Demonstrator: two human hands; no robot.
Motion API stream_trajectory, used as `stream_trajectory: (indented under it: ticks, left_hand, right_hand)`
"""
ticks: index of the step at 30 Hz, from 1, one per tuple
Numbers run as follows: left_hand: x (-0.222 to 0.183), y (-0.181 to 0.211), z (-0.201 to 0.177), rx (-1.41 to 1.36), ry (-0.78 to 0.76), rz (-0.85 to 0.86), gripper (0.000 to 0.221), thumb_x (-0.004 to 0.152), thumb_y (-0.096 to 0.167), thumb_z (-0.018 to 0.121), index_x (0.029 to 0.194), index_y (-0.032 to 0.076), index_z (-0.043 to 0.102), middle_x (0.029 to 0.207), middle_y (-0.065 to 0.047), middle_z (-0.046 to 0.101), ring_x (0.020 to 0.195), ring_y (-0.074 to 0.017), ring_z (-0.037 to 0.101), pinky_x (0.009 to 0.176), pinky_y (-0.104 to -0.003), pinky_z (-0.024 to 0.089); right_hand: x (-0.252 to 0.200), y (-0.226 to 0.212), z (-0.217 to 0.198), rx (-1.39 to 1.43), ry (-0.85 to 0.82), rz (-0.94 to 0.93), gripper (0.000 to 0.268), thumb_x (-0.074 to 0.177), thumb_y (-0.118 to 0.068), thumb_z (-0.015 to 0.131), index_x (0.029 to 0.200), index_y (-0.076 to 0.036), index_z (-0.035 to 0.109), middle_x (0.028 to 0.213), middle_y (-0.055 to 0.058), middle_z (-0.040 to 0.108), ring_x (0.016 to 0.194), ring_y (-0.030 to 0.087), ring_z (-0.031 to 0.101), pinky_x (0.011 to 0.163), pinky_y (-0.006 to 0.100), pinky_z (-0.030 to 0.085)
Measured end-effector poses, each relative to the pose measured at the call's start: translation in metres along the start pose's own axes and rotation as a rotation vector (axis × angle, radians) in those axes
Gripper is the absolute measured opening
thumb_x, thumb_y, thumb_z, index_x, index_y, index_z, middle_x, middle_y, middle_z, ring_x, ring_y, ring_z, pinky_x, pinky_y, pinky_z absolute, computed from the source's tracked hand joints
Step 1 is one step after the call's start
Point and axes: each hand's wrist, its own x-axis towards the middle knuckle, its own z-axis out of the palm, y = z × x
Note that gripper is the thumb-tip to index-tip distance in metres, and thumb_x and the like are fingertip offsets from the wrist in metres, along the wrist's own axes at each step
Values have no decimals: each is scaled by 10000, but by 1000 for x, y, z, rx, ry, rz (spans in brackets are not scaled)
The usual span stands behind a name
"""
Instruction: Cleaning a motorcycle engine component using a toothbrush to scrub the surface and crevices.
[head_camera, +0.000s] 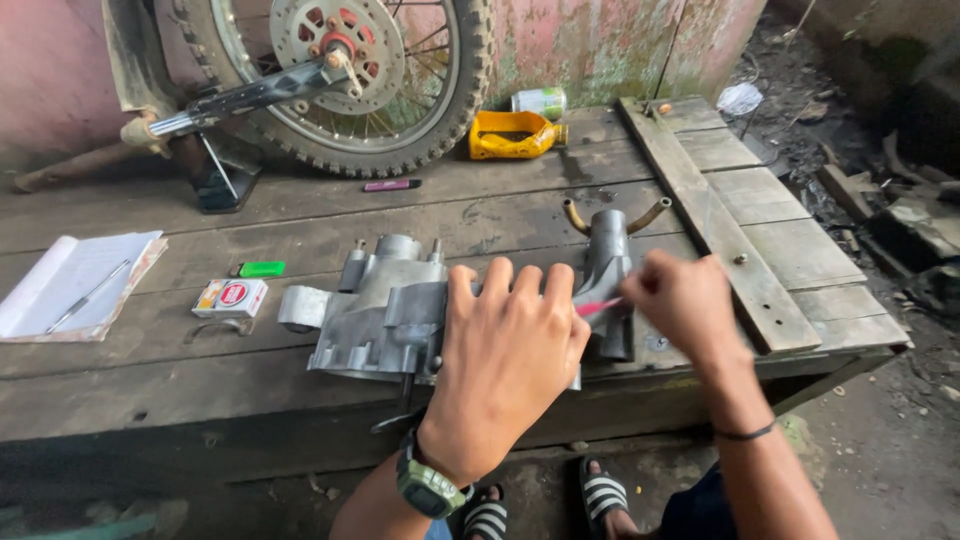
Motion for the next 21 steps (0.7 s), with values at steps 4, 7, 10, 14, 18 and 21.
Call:
stream_trajectory:
  ticks: [4,7,10,14,18,21]
  left_hand:
    - [0,0,2,28,-11,2,103,917,264,611,853,182,613,692,-24,657,770,-279,602,697,-468,391]
    - [-1,-1,1,20,8,4,84,891,216,611,817,177,602,663,-2,626,763,-261,583,711,-461,397]
    - [1,0,2,19,-14,10,101,919,229,612,833,178,600,655,5,629,750,-253,586,713,-453,400]
    - [0,0,3,39,-2,1,107,905,246,622,819,191,589,663,4,632,755,-264,585,701,-456,391]
    - [0,-2,0,27,-8,22,55,906,207,623,868,168,614,674,4,645,759,-249,593,715,-454,408]
    - [0,-1,0,43,-5,14,104,915,257,634,854,191,583,696,-1,645,769,-273,590,723,-471,402]
  right_hand:
    - [4,-13,-4,138,-53,-63,362,878,-245,717,589,-122,537,472,44,539,391,235,504,549,359,448]
    - [6,16,2,117,-41,113,300,839,-224,792,656,-117,580,568,42,644,502,171,577,664,335,490]
    - [1,-7,-1,57,-11,62,305,844,-273,795,656,-132,600,571,47,643,540,212,638,619,380,483]
    - [7,-13,-5,190,-146,88,315,827,-214,728,627,-106,510,511,67,504,608,254,366,619,376,423]
    - [14,-3,-24,303,-206,215,250,918,-57,739,692,-43,632,655,65,707,567,105,589,500,280,469]
    - [-5,-28,4,165,-33,-76,358,857,-192,691,596,-122,456,466,56,466,459,359,378,656,388,432]
